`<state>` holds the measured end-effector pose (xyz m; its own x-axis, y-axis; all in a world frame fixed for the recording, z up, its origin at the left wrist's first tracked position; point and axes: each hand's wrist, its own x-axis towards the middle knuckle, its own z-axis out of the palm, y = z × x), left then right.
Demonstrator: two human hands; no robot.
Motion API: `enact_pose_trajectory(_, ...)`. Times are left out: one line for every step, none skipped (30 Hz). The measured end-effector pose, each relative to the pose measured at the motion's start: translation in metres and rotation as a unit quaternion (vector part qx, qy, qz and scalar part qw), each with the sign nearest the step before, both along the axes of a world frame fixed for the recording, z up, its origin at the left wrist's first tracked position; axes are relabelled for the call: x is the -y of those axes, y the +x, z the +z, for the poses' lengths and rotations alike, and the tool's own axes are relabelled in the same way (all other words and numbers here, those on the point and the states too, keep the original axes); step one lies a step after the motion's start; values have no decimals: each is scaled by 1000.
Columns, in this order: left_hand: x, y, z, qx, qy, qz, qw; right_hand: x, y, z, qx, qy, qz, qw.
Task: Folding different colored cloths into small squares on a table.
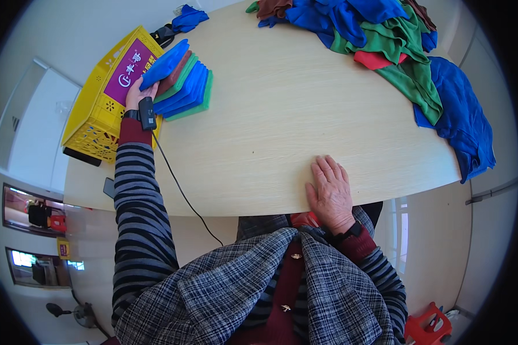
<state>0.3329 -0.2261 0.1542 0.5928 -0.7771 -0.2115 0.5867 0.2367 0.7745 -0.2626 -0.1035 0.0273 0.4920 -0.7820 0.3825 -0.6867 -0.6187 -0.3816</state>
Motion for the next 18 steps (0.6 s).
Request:
enact_pose_trajectory(-3, 0, 0, -2, 10, 5, 1000, 0, 0, 0, 1, -1, 1, 1000)
enact_pose_trajectory(-7, 1, 1, -4, 20, 12, 1000, -1, 0, 1, 2, -3, 1, 1000)
enact_pose_trajectory(-13, 3, 5, -4, 30, 21, 999, -1, 1, 1, 3, -5, 3, 1000)
enact_pose_trajectory(-21, 5, 8, 0, 29, 27, 999, -2, 3, 2, 6, -8, 7, 1000)
enact_pose_trajectory(-12, -18, 1, 83, 77, 85, 990, -1, 0, 0, -1, -5, -3, 1000)
enact_pose_trajectory(-6, -45, -3, 167, 122, 142, 968, 0, -2, -2, -7, -2, -11, 1000)
enact_pose_trajectory(-7, -60, 1, 253, 164, 206, 931, 0, -3, -1, -7, -1, -11, 1000)
enact_pose_trajectory(-7, -72, 7, 252, 164, 205, 931, 1, -3, -2, -8, 0, -11, 1000)
enact_pose_trajectory(-11, -80, 17, 418, 169, 239, 860, 1, -2, -1, -6, -2, -8, 1000)
enact_pose_trajectory(-10, -85, 20, 567, 169, 262, 763, 0, -3, 0, -8, -3, -10, 1000)
enact_pose_trajectory(-7, -91, 22, 697, 162, 277, 642, 0, -4, 0, -11, -4, -13, 1000)
enact_pose_trajectory(-7, -88, 26, 697, 166, 281, 639, -1, -1, 0, -10, -4, -7, 1000)
enact_pose_trajectory(0, -84, 32, 782, 108, 260, 556, -2, 1, 0, -9, -5, -2, 1000)
enact_pose_trajectory(3, -81, 35, 854, 48, 232, 463, -2, 2, 1, -8, -4, 1, 1000)
enact_pose_trajectory(7, -80, 35, 854, 47, 232, 463, -2, 2, 0, -9, -2, -1, 1000)
enact_pose_trajectory(12, -79, 33, 857, 89, 156, 484, -1, 2, -1, -9, 0, -3, 1000)
enact_pose_trajectory(16, -79, 32, 853, 129, 78, 501, -1, 3, -1, -10, 0, -5, 1000)
enact_pose_trajectory(21, -79, 29, 842, 167, -1, 513, -2, 3, -1, -11, -1, -6, 1000)
